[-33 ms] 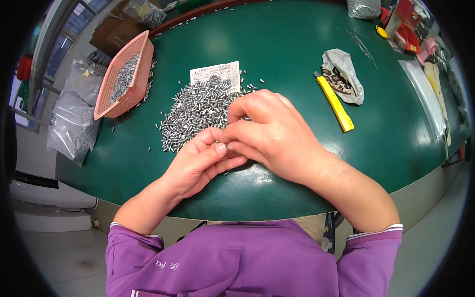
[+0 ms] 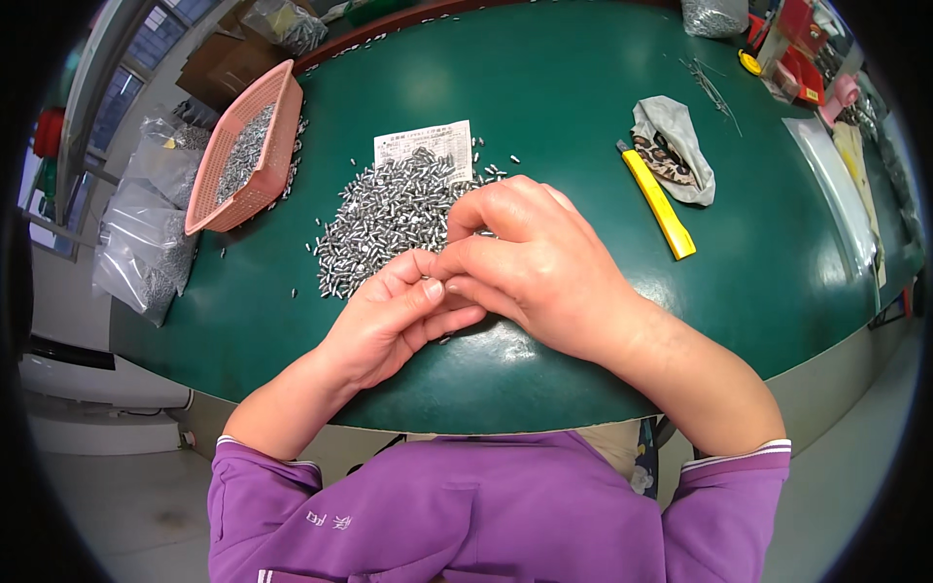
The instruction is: Inspecting and sorting small metal components on a workbench.
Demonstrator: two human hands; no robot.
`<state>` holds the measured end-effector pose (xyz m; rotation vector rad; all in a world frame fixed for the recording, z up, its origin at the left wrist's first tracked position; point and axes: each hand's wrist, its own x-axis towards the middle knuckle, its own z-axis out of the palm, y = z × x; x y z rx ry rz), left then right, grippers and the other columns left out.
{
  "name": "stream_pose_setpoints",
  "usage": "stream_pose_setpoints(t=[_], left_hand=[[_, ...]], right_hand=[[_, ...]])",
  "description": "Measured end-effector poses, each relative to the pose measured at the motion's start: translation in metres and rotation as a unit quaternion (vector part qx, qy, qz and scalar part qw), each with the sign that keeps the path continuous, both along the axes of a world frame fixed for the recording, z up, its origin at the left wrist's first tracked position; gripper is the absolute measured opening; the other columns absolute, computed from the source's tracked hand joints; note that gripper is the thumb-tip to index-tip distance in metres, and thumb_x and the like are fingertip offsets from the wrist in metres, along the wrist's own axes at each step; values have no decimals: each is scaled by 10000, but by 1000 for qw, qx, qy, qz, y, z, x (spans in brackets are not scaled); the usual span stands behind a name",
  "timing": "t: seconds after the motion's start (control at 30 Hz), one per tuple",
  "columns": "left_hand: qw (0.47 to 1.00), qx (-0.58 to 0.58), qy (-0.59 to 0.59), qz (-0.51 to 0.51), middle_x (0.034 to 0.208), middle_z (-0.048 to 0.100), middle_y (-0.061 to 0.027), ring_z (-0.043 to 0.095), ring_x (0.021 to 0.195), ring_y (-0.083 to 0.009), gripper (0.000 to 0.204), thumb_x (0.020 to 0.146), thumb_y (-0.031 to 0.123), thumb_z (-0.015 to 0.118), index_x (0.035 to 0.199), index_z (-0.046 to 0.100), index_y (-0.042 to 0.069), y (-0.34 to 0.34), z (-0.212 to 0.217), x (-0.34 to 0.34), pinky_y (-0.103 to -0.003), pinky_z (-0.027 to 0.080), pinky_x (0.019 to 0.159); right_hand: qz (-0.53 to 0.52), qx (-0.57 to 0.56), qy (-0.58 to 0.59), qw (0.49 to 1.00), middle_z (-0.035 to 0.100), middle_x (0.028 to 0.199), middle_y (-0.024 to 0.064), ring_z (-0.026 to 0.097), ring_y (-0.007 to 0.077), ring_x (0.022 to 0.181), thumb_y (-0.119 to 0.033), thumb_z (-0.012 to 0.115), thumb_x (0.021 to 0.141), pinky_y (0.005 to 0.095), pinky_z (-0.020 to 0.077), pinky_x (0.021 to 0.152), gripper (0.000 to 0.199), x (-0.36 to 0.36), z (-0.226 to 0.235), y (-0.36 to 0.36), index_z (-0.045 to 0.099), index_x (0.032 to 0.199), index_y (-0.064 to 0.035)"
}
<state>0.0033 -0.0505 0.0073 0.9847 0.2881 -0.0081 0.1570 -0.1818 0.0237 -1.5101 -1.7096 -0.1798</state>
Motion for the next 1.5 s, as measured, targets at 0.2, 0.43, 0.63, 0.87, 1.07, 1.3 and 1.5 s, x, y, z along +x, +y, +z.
stream_pose_setpoints(t=[0.2, 0.43, 0.63, 0.87, 1.07, 1.3, 1.5], left_hand=[[993, -110, -44, -1, 1142, 545, -153, 558, 1159, -298, 163, 1003, 138, 393, 1072, 469, 12, 3, 3, 2, -429, 441, 1032], [980, -185, -74, -6, 1183, 512, -170, 517, 1184, -297, 199, 961, 75, 344, 1115, 448, 4, 7, -3, 0, -430, 404, 1042], [960, -236, -142, -57, 1268, 477, -148, 487, 1176, -226, 426, 950, 191, 353, 1314, 376, -29, 8, -9, 7, -372, 370, 1043], [960, -240, -129, -61, 1142, 512, -60, 488, 1076, -168, 248, 974, 281, 403, 1101, 481, 82, 0, -2, 4, -340, 392, 937], [980, -174, -89, -30, 1334, 448, -117, 453, 1234, -213, 389, 1005, 200, 290, 1334, 375, 11, 0, -6, 0, -379, 336, 1088], [965, -201, -148, -81, 1333, 446, -113, 460, 1218, -203, 405, 1009, 238, 278, 1334, 380, 18, 4, -6, 5, -362, 350, 1064], [940, -252, -180, -144, 1294, 463, -101, 471, 1205, -187, 393, 1011, 248, 301, 1318, 382, 16, 5, -16, 5, -351, 365, 1052]], right_hand=[[-62, 22, 37, 997, 554, 927, 29, 547, 242, 874, -116, 726, 720, 360, 455, 756, 159, 1, 1, 1, 664, 867, -121], [-17, 32, -48, 998, 575, 930, 13, 576, 213, 860, -145, 707, 710, 361, 446, 740, 148, -7, 0, 1, 667, 851, -121], [12, 37, -68, 997, 574, 949, 35, 588, 230, 868, -153, 732, 696, 375, 435, 741, 180, -9, -6, 7, 681, 862, -103], [19, -71, 19, 997, 560, 1010, 51, 546, 255, 1016, -96, 721, 701, 397, 409, 889, 147, -13, -4, 3, 624, 812, -101], [-14, -34, 10, 999, 551, 988, 43, 544, 254, 1021, -83, 716, 703, 406, 408, 887, 158, -8, 2, 2, 598, 807, -103], [29, -58, 9, 998, 542, 994, 42, 540, 264, 1037, -101, 742, 681, 405, 406, 895, 186, -8, -3, 2, 651, 843, -116], [47, -96, 67, 992, 544, 1032, 59, 509, 299, 1133, -94, 741, 681, 445, 386, 951, 176, -12, -2, 0, 602, 789, -96]])
